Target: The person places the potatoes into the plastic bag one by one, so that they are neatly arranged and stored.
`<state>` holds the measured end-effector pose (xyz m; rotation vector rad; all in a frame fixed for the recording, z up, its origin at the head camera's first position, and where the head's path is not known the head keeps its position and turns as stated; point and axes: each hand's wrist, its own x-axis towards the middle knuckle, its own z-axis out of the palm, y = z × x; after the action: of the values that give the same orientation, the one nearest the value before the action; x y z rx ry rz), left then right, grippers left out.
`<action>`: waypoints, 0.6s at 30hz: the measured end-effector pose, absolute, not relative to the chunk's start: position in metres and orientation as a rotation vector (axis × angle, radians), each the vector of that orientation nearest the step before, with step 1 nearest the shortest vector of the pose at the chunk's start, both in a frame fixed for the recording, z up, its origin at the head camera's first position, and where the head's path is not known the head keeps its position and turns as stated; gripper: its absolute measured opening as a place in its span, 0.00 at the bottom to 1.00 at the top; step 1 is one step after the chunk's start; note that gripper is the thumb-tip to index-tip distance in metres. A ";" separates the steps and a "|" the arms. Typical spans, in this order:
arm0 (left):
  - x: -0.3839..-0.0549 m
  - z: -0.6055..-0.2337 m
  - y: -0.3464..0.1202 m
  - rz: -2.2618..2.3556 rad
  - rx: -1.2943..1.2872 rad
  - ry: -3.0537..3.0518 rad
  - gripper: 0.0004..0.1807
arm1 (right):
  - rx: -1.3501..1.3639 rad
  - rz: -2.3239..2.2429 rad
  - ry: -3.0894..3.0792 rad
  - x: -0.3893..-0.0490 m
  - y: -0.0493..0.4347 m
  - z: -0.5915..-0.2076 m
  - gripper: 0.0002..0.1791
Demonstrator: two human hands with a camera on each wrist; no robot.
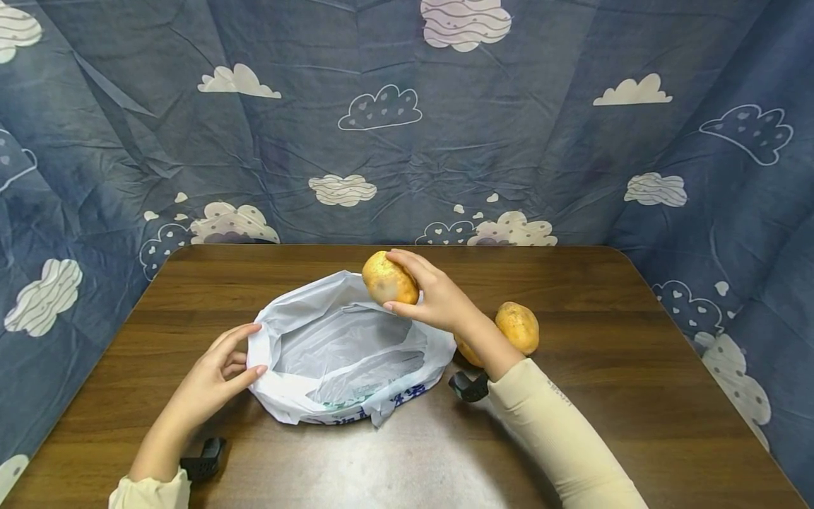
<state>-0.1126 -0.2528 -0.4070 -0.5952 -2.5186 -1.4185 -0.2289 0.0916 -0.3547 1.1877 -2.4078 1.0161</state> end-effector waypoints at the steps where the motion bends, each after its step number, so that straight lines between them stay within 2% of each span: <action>1: -0.112 -0.407 -0.253 -1.419 -0.594 -2.519 0.33 | 1.202 1.019 -2.411 -0.229 0.087 -0.355 0.39; 18: -0.113 -0.407 -0.254 -1.411 -0.570 -2.534 0.34 | 1.478 0.901 -2.487 -0.220 0.021 -0.369 0.38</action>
<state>-0.1131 -0.2541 -0.4074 -0.5705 -2.5338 -1.4114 -0.2195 0.0207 -0.3687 1.4778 -2.4873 0.9008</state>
